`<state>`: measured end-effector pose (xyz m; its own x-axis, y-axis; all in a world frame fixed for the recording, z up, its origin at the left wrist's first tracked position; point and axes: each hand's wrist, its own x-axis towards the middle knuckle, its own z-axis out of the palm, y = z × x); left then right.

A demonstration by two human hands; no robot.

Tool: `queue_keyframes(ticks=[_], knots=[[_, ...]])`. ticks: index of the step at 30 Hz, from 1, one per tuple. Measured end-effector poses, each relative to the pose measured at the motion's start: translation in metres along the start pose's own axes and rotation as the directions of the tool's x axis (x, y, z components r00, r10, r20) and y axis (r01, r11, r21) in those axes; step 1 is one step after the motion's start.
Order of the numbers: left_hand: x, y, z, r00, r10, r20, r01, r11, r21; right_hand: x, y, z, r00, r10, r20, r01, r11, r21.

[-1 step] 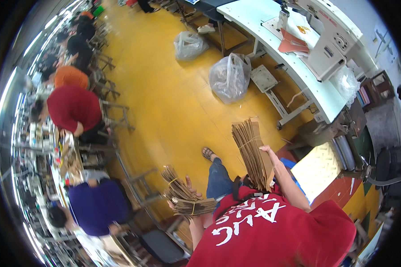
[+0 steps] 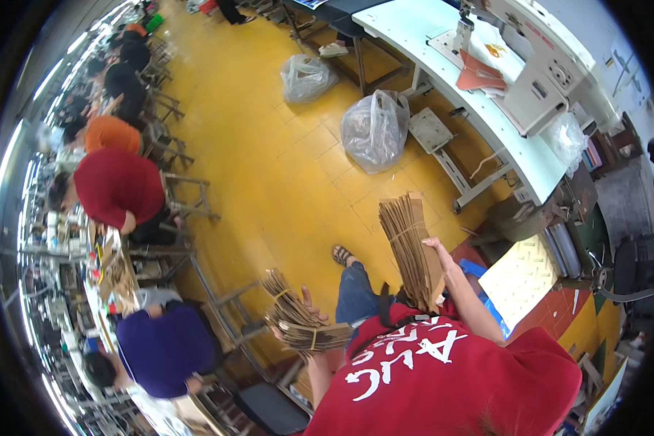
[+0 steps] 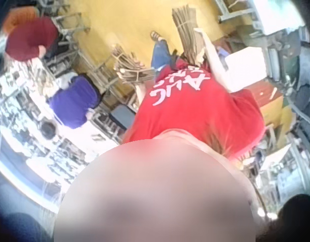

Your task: The person gathers small wooden sticks, aligns them into a bundle, and secures the bundle with a rubber band. The person then walks to a nearby table and places the bundle among other similar items.

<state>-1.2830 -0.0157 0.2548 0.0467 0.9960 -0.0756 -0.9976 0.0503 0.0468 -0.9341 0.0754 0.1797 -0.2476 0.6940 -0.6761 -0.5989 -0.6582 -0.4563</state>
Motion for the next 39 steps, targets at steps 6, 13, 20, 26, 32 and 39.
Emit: queue_keyframes(ticks=[6, 13, 20, 26, 32, 39], knots=[[0.228, 0.104, 0.056, 0.982, -0.187, 0.029, 0.178, 0.967, 0.182, 0.073, -0.068, 0.073, 0.986, -0.045, -0.163, 0.084, 0.967, 0.242], [0.492, 0.154, 0.067, 0.957, -0.231, 0.177, 0.205, 0.967, 0.154, 0.190, -0.173, 0.123, 0.878, -0.374, -0.298, 0.464, 0.817, 0.342], [0.691, 0.189, 0.079, 0.961, -0.240, 0.136, 0.244, 0.970, -0.011, 0.337, -0.325, 0.199, 0.906, -0.216, -0.364, 0.308, 0.927, 0.217], [0.849, 0.241, 0.083, 0.952, -0.278, 0.131, 0.271, 0.960, 0.072, 0.488, -0.431, 0.282, 0.957, -0.088, -0.275, 0.103, 0.994, 0.040], [1.037, 0.287, 0.031, 0.888, -0.458, -0.039, 0.453, 0.860, 0.235, 0.690, -0.458, 0.338, 0.932, -0.119, -0.342, 0.122, 0.992, -0.014], [1.281, 0.335, -0.094, 0.655, -0.755, 0.032, 0.722, 0.638, 0.267, 0.982, -0.438, 0.365, 0.933, -0.034, -0.358, 0.046, 0.999, 0.026]])
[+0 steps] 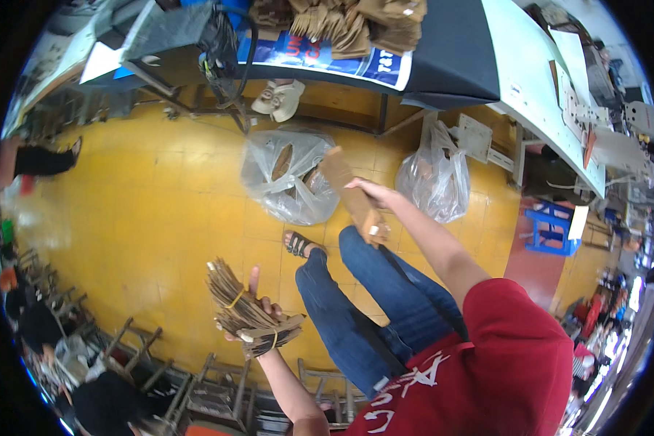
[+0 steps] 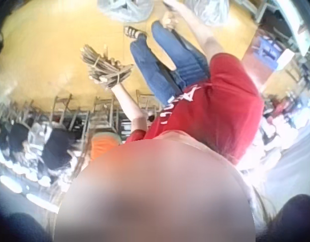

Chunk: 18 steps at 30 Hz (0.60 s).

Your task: The person gathers small wooden sticks, aligns them into a bundle, and secures the bundle with a rubber band. The person then walks to a nearby table and places the bundle among other similar items.

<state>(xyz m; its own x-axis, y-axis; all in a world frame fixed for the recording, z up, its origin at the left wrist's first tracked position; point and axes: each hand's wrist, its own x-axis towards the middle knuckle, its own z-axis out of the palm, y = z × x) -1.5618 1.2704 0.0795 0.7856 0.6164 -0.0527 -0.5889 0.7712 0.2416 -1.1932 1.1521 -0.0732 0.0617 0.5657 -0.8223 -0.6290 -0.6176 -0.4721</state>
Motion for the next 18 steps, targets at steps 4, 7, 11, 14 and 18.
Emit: queue_keyframes(ticks=[4, 7, 11, 14, 18], knots=[[0.050, 0.030, -0.090, 0.999, -0.048, 0.000, 0.048, 0.999, -0.026, 0.087, 0.024, 0.024, 0.999, -0.002, -0.049, 0.006, 0.996, 0.087], [0.072, 0.028, -0.150, 0.997, -0.059, -0.057, 0.056, 0.997, -0.057, 0.132, 0.032, 0.032, 0.996, 0.064, -0.054, -0.066, 0.997, -0.039], [0.077, 0.005, -0.228, 0.990, -0.085, -0.114, 0.070, 0.989, -0.130, 0.152, 0.044, 0.043, 0.991, 0.107, 0.084, -0.059, 0.896, -0.441], [0.052, -0.023, -0.287, 0.956, -0.071, -0.283, 0.032, 0.990, -0.141, 0.146, 0.062, 0.057, 0.981, 0.186, 0.057, -0.080, 0.654, -0.752], [-0.001, -0.067, -0.346, 0.817, -0.052, -0.574, -0.005, 0.995, -0.097, 0.136, 0.077, 0.071, 0.933, 0.301, 0.195, -0.001, 0.547, -0.837]])
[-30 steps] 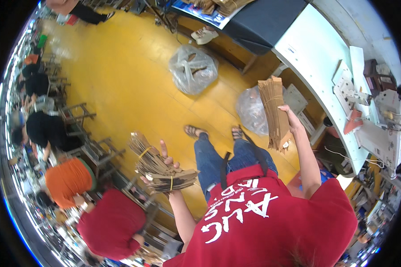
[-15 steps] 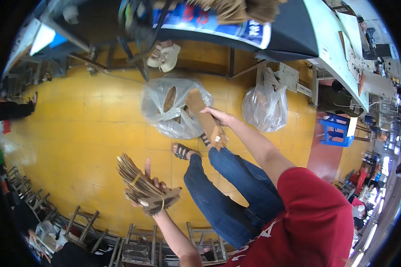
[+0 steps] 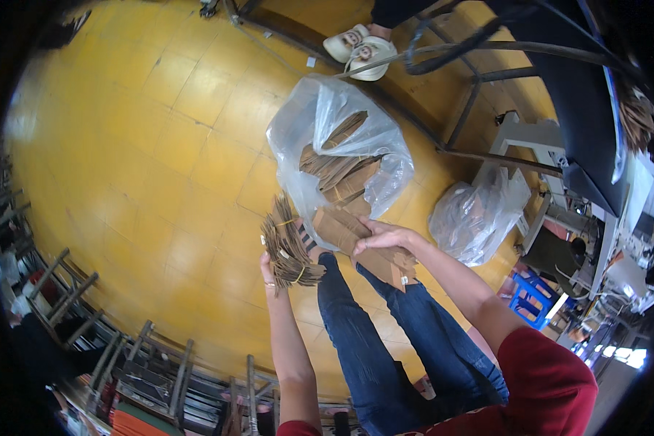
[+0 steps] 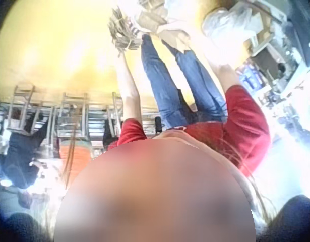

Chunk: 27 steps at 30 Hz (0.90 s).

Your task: The person gathers small wooden sticks, aligns them into a bundle, and secures the bundle with a rubber band. The person then walks to a nearby table and places the bundle among other similar items.

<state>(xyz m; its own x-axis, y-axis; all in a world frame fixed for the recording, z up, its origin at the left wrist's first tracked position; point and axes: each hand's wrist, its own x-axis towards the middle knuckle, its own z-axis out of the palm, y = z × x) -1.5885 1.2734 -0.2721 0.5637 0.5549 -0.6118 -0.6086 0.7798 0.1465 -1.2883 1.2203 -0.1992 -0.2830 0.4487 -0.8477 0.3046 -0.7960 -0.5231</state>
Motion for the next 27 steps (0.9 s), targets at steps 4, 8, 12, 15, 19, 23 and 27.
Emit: queue_keyframes(ticks=[4, 8, 12, 15, 19, 23, 27], knots=[[-0.013, -0.026, -0.043, 0.974, 0.092, -0.208, -0.053, 0.981, 0.186, 0.004, -0.004, 0.007, 0.998, -0.060, 0.030, 0.062, 0.996, -0.068], [-0.014, -0.039, -0.053, 0.995, -0.019, -0.098, 0.027, 0.996, 0.087, 0.008, -0.006, 0.006, 0.999, -0.042, -0.028, 0.038, 0.988, -0.151], [-0.008, -0.043, -0.053, 0.995, -0.093, 0.046, 0.084, 0.983, 0.164, 0.007, -0.020, 0.000, 0.998, -0.040, -0.042, 0.027, 0.963, -0.267], [-0.007, -0.041, -0.056, 0.993, -0.118, -0.019, 0.119, 0.989, 0.089, 0.004, -0.043, -0.007, 0.991, 0.038, -0.131, -0.097, 0.873, -0.478], [-0.005, -0.032, -0.053, 0.989, -0.117, -0.095, 0.123, 0.991, 0.055, 0.004, -0.077, -0.026, 0.968, 0.014, -0.251, -0.204, 0.628, -0.751], [-0.008, -0.024, -0.027, 0.990, -0.140, -0.024, 0.138, 0.989, -0.054, 0.018, -0.092, -0.068, 0.992, 0.029, -0.123, -0.110, 0.672, -0.733], [-0.020, -0.035, 0.010, 0.959, -0.040, 0.279, 0.123, 0.951, -0.284, 0.051, -0.092, -0.097, 0.998, 0.040, 0.038, 0.006, 0.600, -0.800]])
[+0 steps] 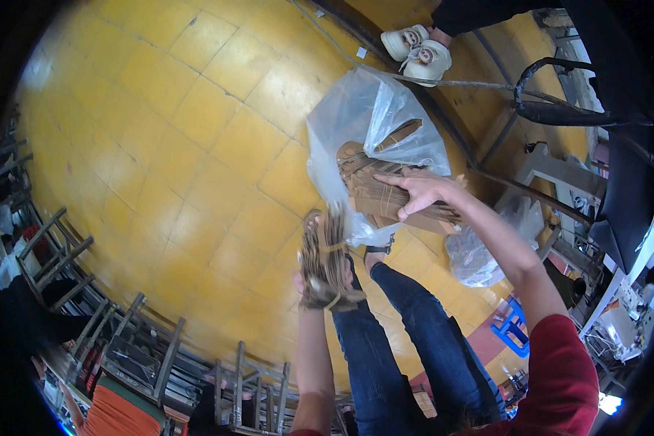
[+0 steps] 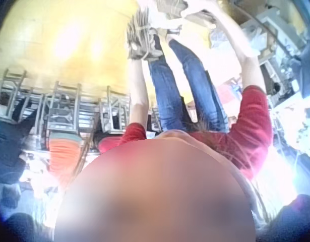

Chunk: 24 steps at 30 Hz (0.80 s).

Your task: The person gathers small wooden sticks, aligns them into a bundle, and secures the bundle with a rubber band. The person then walks to a nearby table and places the bundle among other similar items.

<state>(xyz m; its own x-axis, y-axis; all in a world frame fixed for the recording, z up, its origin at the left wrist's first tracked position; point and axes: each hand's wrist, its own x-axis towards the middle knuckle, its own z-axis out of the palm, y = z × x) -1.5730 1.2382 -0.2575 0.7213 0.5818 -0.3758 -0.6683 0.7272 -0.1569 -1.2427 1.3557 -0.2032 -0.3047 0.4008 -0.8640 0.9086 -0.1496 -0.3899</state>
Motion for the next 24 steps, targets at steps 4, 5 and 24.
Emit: queue_keyframes(ticks=[4, 5, 24], knots=[[-0.010, -0.015, 0.018, 0.947, -0.147, -0.287, 0.159, 0.987, 0.019, 0.013, 0.012, -0.010, 0.994, 0.053, 0.094, -0.061, 0.995, 0.085], [-0.011, -0.017, 0.019, 0.944, -0.155, -0.290, 0.169, 0.985, 0.022, 0.011, 0.014, -0.011, 0.997, 0.048, 0.053, -0.058, 0.981, 0.188], [-0.002, -0.019, 0.011, 0.903, -0.264, -0.339, 0.291, 0.956, 0.030, 0.129, 0.013, -0.068, 0.458, 0.876, -0.152, -0.589, 0.428, 0.686]])
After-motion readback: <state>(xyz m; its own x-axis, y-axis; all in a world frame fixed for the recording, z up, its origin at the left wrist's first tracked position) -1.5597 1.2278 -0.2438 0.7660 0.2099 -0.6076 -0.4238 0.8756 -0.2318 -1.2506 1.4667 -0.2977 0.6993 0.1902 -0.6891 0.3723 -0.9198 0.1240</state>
